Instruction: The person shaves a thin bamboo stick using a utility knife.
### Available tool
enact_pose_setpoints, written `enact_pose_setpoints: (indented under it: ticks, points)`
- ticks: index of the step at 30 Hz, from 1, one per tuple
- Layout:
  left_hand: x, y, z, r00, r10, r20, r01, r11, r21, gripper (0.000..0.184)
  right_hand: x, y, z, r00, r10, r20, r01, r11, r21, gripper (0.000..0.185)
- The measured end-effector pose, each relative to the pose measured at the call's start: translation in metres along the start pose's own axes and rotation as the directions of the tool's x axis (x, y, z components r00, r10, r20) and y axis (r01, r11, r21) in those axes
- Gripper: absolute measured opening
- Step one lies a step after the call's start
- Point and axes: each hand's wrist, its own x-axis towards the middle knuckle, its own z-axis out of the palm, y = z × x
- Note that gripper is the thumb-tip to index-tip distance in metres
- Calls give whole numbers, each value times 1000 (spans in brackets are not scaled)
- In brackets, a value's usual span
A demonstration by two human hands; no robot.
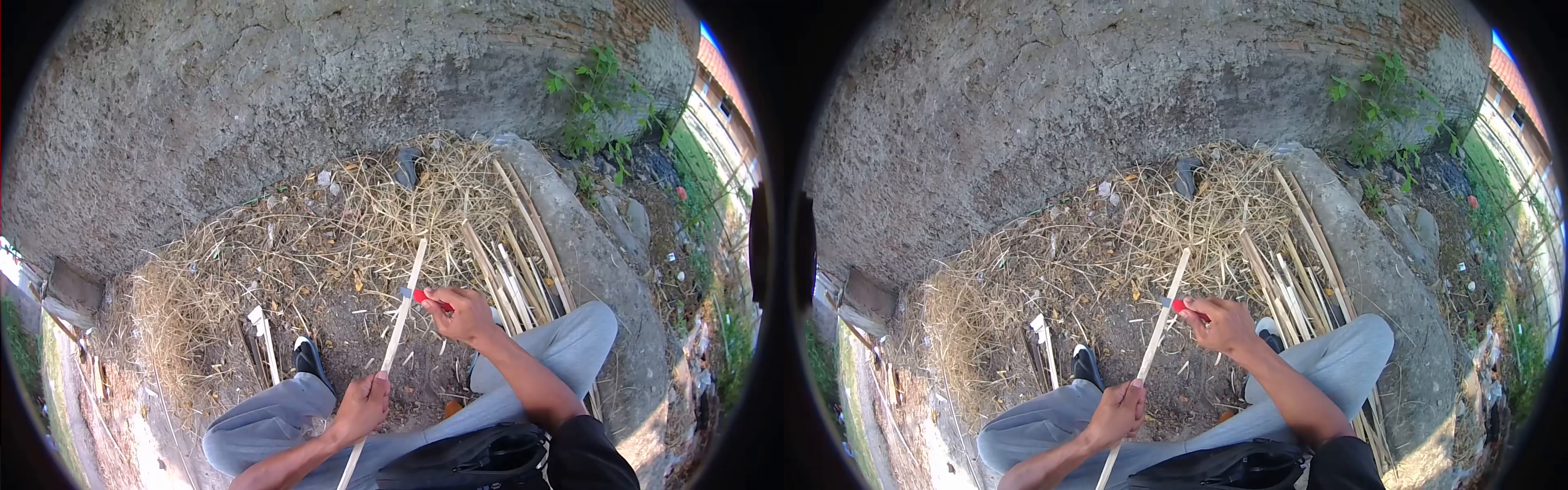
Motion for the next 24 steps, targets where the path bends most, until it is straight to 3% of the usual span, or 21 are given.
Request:
enact_pose_setpoints:
  ticks: [9, 12, 14, 15, 16, 19, 22, 24]
  points:
    - [-7, 5, -1, 999, -30, 25, 31, 998, -47, 37, 3, 11, 1, 998, 67, -19, -67, 998, 8, 17]
    - [-16, 7, 3, 999, -22, 32, 24, 998, -56, 37, 6, 22, 0, 997, 6, -76, -7, 1000, -6, 18]
    - [-22, 7, 7, 993, -109, 36, 109, 994, -15, 37, 11, 42, -7, 946, 317, 71, -306, 943, -132, 21]
    - [-21, 9, 7, 994, -108, 33, 108, 994, -7, 37, 16, 51, -18, 966, 258, 1, -257, 961, -101, 23]
    - [-20, 10, 6, 987, -150, 62, 153, 987, -52, 37, 19, 48, -26, 937, 336, 96, -313, 930, -193, 23]
    - [-11, 12, -5, 965, -210, 160, 234, 960, -152, 36, 18, 58, -20, 971, 236, 21, -228, 953, -198, 23]
    - [0, 12, -13, 939, -248, 240, 300, 929, -216, 36, 12, 64, -12, 957, 290, -7, -289, 951, -108, 23]
    - [4, 10, -14, 927, -263, 266, 328, 914, -240, 36, 15, 71, -5, 880, 466, 95, -471, 824, 316, 23]
